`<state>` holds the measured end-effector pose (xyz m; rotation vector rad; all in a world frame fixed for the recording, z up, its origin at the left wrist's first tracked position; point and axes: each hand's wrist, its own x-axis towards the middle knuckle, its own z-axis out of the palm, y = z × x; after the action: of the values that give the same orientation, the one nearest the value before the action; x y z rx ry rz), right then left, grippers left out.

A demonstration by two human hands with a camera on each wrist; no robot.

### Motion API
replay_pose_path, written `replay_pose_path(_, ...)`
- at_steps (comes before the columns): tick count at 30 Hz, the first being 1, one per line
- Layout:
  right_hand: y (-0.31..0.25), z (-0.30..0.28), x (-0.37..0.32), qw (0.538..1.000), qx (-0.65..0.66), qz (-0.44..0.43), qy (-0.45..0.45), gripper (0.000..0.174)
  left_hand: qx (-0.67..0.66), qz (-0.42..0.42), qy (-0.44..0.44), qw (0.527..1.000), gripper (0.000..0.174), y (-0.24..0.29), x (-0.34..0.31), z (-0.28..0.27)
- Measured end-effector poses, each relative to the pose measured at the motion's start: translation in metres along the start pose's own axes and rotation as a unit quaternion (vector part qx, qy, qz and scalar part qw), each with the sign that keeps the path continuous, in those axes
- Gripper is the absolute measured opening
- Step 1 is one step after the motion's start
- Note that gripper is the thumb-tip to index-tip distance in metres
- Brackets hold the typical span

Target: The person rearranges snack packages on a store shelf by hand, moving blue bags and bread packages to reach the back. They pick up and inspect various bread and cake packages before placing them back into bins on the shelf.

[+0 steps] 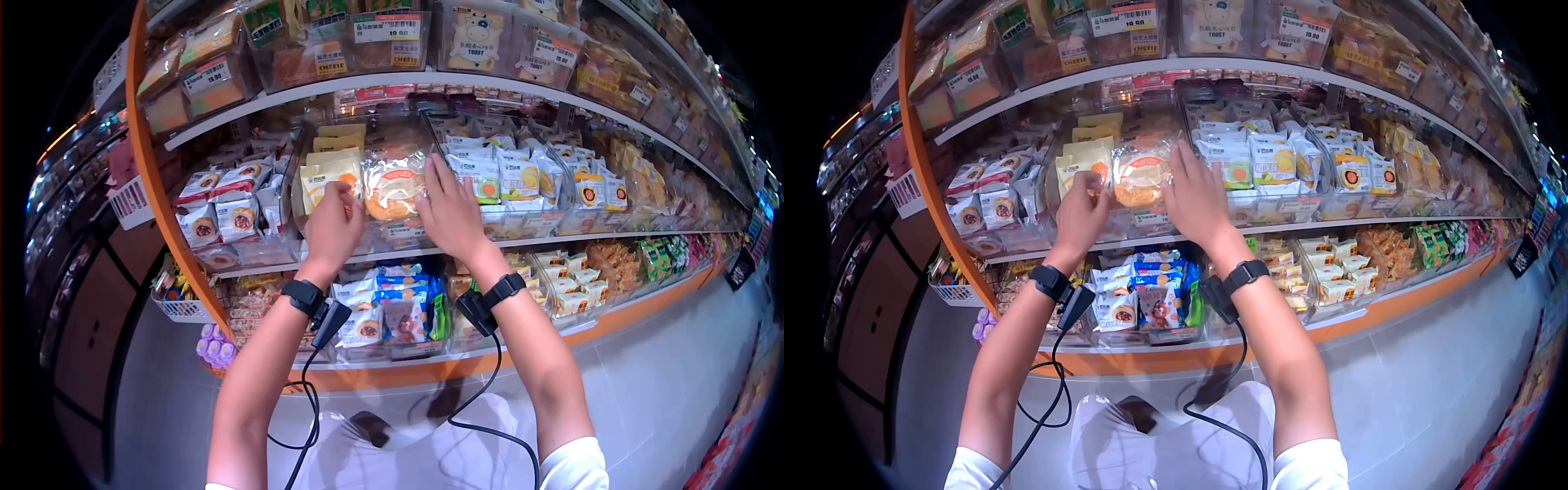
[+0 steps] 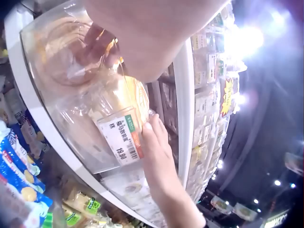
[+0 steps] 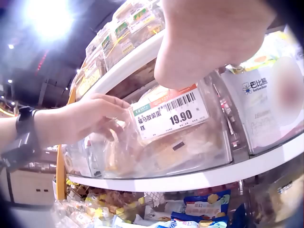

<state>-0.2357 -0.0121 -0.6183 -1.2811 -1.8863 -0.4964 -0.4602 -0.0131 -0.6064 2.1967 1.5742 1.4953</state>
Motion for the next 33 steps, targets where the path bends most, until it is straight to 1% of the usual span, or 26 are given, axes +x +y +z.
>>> replay_pose_path(1, 0.001, 0.002, 0.0, 1.0, -0.005, -0.008, 0.021, 0.062, -0.012, 0.012, 0.03, 0.999, 0.035, 0.003, -0.003, 0.001)
replay_pose_path(3, -0.002, 0.003, -0.001, 0.998, -0.015, -0.022, 0.061, 0.063, 0.05, 0.147, 0.102, 0.983, 0.042, 0.0, -0.003, 0.011)
replay_pose_path(4, -0.004, 0.0, -0.002, 0.999, -0.016, -0.016, 0.04, 0.063, 0.081, 0.213, 0.137, 0.964, 0.046, -0.001, -0.004, 0.015)
replay_pose_path(6, -0.007, -0.007, -0.002, 1.0, -0.017, -0.007, -0.002, 0.065, 0.105, 0.252, 0.102, 0.957, 0.05, 0.006, -0.007, 0.022)
replay_pose_path(7, -0.007, -0.006, -0.002, 0.999, -0.024, -0.017, 0.019, 0.064, 0.118, 0.272, 0.086, 0.951, 0.052, 0.013, -0.008, 0.025)
replay_pose_path(8, -0.007, -0.004, -0.004, 0.998, -0.03, -0.026, 0.041, 0.063, 0.136, 0.259, 0.031, 0.956, 0.056, 0.016, -0.007, 0.03)
replay_pose_path(9, -0.006, -0.001, -0.005, 0.997, -0.037, -0.033, 0.062, 0.062, 0.153, 0.25, 0.013, 0.956, 0.058, 0.018, -0.005, 0.032)
replay_pose_path(12, 0.0, 0.001, -0.008, 0.998, -0.055, -0.03, 0.029, 0.059, 0.187, 0.233, -0.037, 0.953, 0.062, 0.021, 0.003, 0.038)
replay_pose_path(14, 0.0, 0.001, -0.011, 0.997, -0.053, -0.04, 0.042, 0.058, 0.191, 0.237, -0.066, 0.95, 0.065, 0.018, 0.009, 0.038)
replay_pose_path(15, -0.002, -0.001, -0.013, 0.996, -0.051, -0.044, 0.049, 0.057, 0.167, 0.218, -0.086, 0.958, 0.067, 0.019, 0.011, 0.037)
replay_pose_path(17, -0.006, -0.01, -0.017, 0.999, -0.045, -0.021, -0.005, 0.054, 0.123, 0.178, -0.121, 0.969, 0.072, 0.019, 0.016, 0.031)
replay_pose_path(18, -0.01, -0.013, -0.016, 0.999, -0.04, -0.014, -0.03, 0.053, 0.131, 0.169, -0.125, 0.969, 0.074, 0.021, 0.018, 0.03)
replay_pose_path(20, -0.014, -0.011, -0.015, 1.0, -0.018, -0.002, -0.003, 0.05, 0.144, 0.149, -0.133, 0.969, 0.078, 0.025, 0.019, 0.031)
replay_pose_path(24, -0.01, -0.012, -0.007, 0.997, -0.006, -0.001, 0.076, 0.041, 0.159, 0.157, -0.128, 0.966, 0.083, 0.022, 0.018, 0.034)
replay_pose_path(27, -0.01, -0.014, 0.001, 0.995, 0.03, 0.014, 0.099, 0.036, 0.155, 0.163, -0.123, 0.967, 0.083, 0.019, 0.019, 0.035)
replay_pose_path(28, -0.011, -0.016, 0.003, 0.994, 0.022, 0.02, 0.105, 0.03, 0.156, 0.163, -0.124, 0.966, 0.083, 0.018, 0.018, 0.036)
replay_pose_path(31, -0.018, -0.032, 0.001, 0.997, 0.03, 0.04, 0.054, 0.027, 0.155, 0.155, -0.133, 0.967, 0.082, 0.019, 0.018, 0.035)
replay_pose_path(32, -0.019, -0.034, 0.0, 0.998, 0.009, 0.039, 0.052, 0.019, 0.154, 0.153, -0.139, 0.966, 0.081, 0.02, 0.018, 0.035)
replay_pose_path(33, -0.02, -0.034, -0.001, 0.998, 0.006, 0.049, 0.03, 0.018, 0.159, 0.154, -0.141, 0.965, 0.081, 0.021, 0.019, 0.034)
